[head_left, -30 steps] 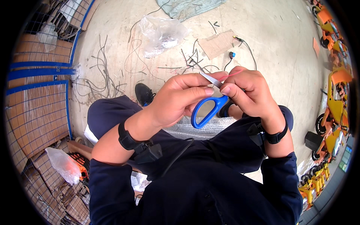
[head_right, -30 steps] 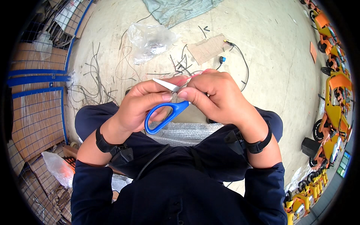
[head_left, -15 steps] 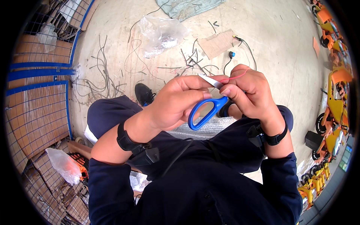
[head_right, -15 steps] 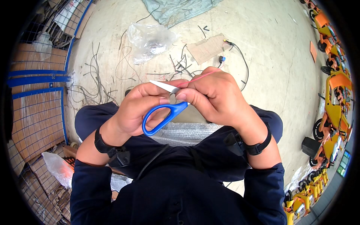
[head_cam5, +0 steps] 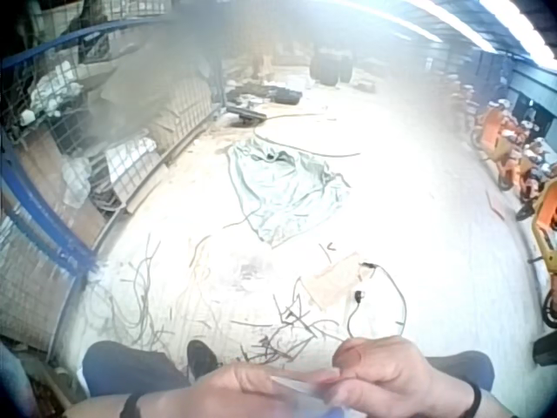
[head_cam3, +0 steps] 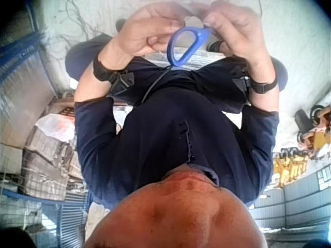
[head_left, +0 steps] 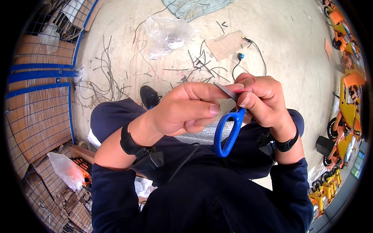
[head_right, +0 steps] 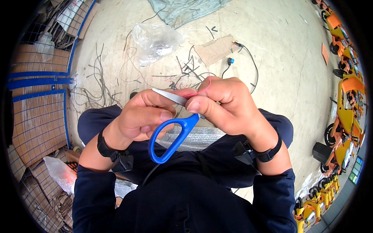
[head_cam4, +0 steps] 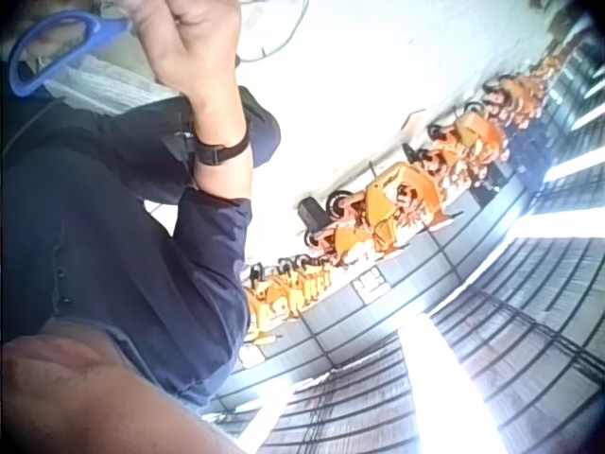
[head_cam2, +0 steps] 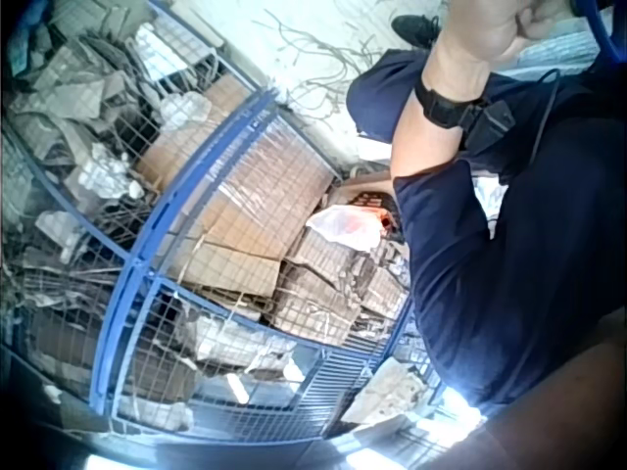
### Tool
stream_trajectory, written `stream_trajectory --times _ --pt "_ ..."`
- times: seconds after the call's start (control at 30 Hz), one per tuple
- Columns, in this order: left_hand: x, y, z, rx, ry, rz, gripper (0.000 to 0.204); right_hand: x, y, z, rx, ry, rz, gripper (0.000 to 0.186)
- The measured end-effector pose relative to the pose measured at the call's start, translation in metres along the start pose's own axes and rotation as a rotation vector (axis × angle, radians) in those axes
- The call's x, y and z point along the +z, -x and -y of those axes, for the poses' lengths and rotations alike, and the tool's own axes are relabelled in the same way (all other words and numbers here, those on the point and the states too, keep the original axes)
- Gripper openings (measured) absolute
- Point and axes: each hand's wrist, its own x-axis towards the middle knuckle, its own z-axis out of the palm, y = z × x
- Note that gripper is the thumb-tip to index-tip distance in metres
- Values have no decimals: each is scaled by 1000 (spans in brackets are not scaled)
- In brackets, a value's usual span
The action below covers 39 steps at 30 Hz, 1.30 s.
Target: The person manipulates a small connector and multiple wires by hand, then uses blue scissors to strip insulation from the ends of the wires.
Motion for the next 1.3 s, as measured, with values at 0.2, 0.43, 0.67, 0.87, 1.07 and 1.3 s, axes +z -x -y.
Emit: stream_trajectory --times 0.2,0.43,0.67,0.87,1.07,1.3 --pt "5 -3 6 35 89 -26 52 -7 -6 0 5 14 36 21" --pt "3 -10 1 69 62 -94 53 -6 -5 -13 -116 218 98 18" --pt "-3 -8 5 118 130 31 52 -4 -5 -12 -158 223 83 20" --pt "-2 -7 2 123 -37 -124 39 -8 0 -14 88 -135 -12 31" --pt "0 -6 5 179 -183 -210 26 -5 -1 -13 167 -225 -9 33" --pt "2 -1 4 354 -611 -249 28 -9 1 -21 150 -416 -3 39"
